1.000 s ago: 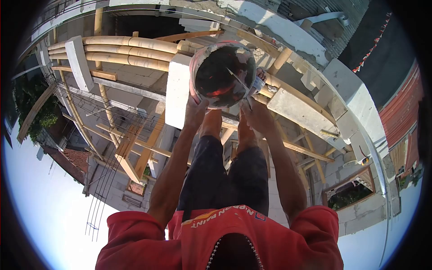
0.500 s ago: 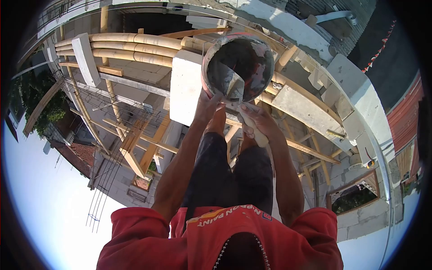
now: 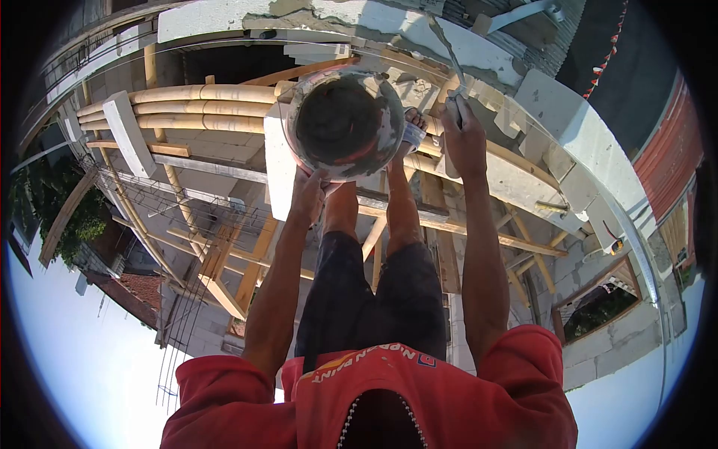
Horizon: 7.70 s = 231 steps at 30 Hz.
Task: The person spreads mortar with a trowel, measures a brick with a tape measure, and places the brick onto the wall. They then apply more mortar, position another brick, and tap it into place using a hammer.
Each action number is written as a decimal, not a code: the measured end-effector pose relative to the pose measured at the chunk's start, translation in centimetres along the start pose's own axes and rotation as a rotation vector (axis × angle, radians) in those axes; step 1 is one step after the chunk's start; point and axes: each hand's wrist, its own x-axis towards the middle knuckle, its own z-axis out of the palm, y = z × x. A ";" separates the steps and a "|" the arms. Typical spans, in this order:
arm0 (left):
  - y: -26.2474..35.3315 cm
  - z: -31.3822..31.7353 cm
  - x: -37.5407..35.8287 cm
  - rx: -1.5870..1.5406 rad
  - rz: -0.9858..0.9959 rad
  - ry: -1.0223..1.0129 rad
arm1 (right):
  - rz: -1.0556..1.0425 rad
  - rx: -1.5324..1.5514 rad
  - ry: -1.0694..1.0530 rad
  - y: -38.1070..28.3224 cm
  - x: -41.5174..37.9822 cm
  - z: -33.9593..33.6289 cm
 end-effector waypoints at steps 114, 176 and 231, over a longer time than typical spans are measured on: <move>0.3 -1.1 -2.3 0.264 0.062 0.248 | 0.078 -0.589 -0.703 -7.9 -10.3 5.8; -6.4 -10.7 -10.6 -0.723 0.103 0.356 | -0.717 -0.011 -0.142 -12.7 9.0 34.4; 5.6 5.0 -6.3 0.581 0.115 -0.050 | 0.311 0.103 -0.890 -4.9 -9.9 -1.0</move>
